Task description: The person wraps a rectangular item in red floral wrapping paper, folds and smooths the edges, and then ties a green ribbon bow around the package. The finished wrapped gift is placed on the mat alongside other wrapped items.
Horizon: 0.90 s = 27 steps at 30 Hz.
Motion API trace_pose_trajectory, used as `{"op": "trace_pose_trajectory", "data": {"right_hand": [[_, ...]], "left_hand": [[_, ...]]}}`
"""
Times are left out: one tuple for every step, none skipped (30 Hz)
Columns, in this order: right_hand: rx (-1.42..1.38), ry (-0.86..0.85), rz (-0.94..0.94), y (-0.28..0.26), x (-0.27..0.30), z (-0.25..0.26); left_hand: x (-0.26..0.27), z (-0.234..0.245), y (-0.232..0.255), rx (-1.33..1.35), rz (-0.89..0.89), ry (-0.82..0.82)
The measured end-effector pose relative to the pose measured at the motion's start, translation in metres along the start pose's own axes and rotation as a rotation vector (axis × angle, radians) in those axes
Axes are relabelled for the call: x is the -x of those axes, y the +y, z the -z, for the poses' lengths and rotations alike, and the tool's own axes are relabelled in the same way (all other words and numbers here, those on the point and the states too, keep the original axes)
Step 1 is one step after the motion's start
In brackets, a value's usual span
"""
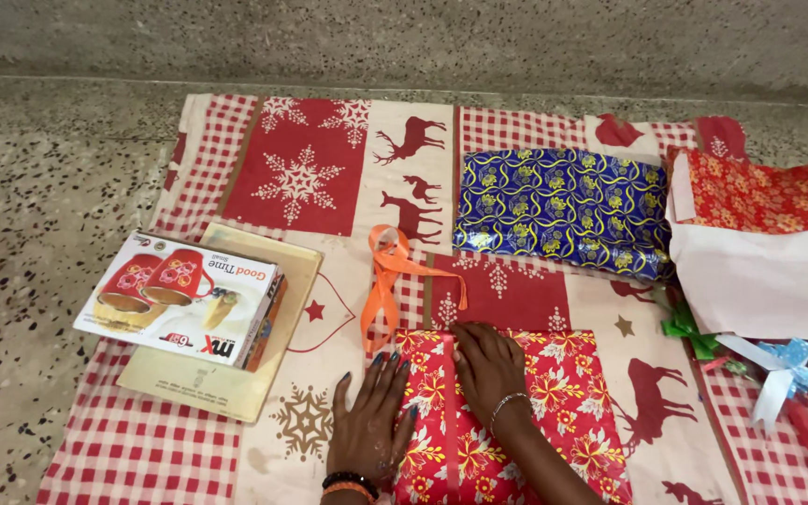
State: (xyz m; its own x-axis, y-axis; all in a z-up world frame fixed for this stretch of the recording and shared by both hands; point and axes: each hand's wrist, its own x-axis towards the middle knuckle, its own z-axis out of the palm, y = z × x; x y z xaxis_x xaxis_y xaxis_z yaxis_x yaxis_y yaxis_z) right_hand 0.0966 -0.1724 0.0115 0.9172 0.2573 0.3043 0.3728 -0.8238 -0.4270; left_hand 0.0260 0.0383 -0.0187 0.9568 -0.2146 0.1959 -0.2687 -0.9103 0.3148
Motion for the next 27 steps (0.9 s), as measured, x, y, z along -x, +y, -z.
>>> {"op": "trace_pose_trajectory", "data": {"right_hand": [[0.004, -0.002, 0.003, 0.001, 0.000, 0.000], [-0.016, 0.005, -0.019, 0.003, -0.002, -0.002], [-0.035, 0.012, -0.040, 0.004, -0.004, -0.003], [-0.056, 0.013, -0.061, 0.005, -0.003, -0.006], [-0.050, -0.005, -0.116, 0.007, -0.005, -0.008], [-0.044, -0.022, -0.170, 0.009, -0.011, -0.011], [-0.038, -0.038, -0.224, 0.012, -0.018, -0.014], [-0.037, -0.063, -0.252, 0.015, -0.024, -0.016], [-0.037, -0.087, -0.280, 0.018, -0.031, -0.017], [-0.034, -0.111, -0.309, 0.021, -0.037, -0.017], [-0.036, -0.140, -0.321, 0.024, -0.042, -0.017], [-0.038, -0.169, -0.335, 0.026, -0.046, -0.016], [-0.039, -0.199, -0.348, 0.028, -0.049, -0.016], [-0.047, -0.223, -0.322, 0.030, -0.053, -0.015], [-0.054, -0.247, -0.295, 0.034, -0.058, -0.012], [-0.063, -0.273, -0.267, 0.037, -0.060, -0.010], [-0.108, -0.315, -0.286, 0.040, -0.063, -0.009], [-0.155, -0.360, -0.302, 0.042, -0.066, -0.009], [-0.201, -0.405, -0.317, 0.044, -0.068, -0.009], [-0.200, -0.427, -0.306, 0.046, -0.070, -0.010], [-0.199, -0.448, -0.294, 0.049, -0.073, -0.011], [-0.196, -0.470, -0.284, 0.051, -0.076, -0.013], [-0.226, -0.491, -0.308, 0.054, -0.077, -0.015], [-0.256, -0.512, -0.333, 0.057, -0.078, -0.017], [-0.285, -0.533, -0.358, 0.059, -0.079, -0.019], [-0.282, -0.539, -0.341, 0.061, -0.079, -0.021], [-0.278, -0.544, -0.323, 0.062, -0.080, -0.023]], "left_hand": [[0.001, 0.000, 0.001, 0.013, 0.007, 0.004], [0.001, 0.001, 0.001, 0.024, 0.014, 0.011], [0.000, 0.001, 0.001, 0.035, 0.020, 0.018], [0.001, 0.001, 0.001, 0.028, 0.010, 0.022], [0.002, 0.001, 0.001, 0.021, 0.001, 0.026], [0.001, 0.002, 0.001, 0.012, -0.009, 0.032], [0.001, 0.002, 0.001, 0.017, -0.005, 0.035], [0.001, 0.002, 0.001, 0.022, -0.004, 0.037], [0.001, 0.003, 0.001, 0.027, -0.003, 0.039], [0.001, 0.003, 0.001, 0.030, 0.001, 0.028], [0.000, 0.004, 0.001, 0.033, 0.004, 0.018], [0.000, 0.004, 0.001, 0.037, 0.007, 0.007], [0.001, 0.004, 0.002, 0.038, 0.004, 0.020], [0.000, 0.005, 0.002, 0.037, 0.001, 0.034], [0.000, 0.005, 0.001, 0.037, -0.002, 0.049], [-0.001, 0.006, 0.001, 0.038, -0.006, 0.043], [-0.001, 0.006, 0.001, 0.040, -0.010, 0.037], [0.000, 0.007, 0.001, 0.040, -0.012, 0.031], [0.001, 0.008, 0.001, 0.058, 0.003, 0.010], [0.001, 0.008, 0.001, 0.076, 0.014, -0.010], [0.001, 0.009, 0.001, 0.094, 0.026, -0.029], [0.000, 0.009, 0.001, 0.101, 0.026, -0.020], [0.001, 0.010, 0.002, 0.108, 0.026, -0.011], [0.001, 0.011, 0.002, 0.114, 0.026, -0.003], [0.001, 0.011, 0.002, 0.117, 0.025, -0.003], [0.001, 0.012, 0.002, 0.119, 0.022, -0.003], [0.001, 0.013, 0.002, 0.122, 0.019, -0.003]]}}
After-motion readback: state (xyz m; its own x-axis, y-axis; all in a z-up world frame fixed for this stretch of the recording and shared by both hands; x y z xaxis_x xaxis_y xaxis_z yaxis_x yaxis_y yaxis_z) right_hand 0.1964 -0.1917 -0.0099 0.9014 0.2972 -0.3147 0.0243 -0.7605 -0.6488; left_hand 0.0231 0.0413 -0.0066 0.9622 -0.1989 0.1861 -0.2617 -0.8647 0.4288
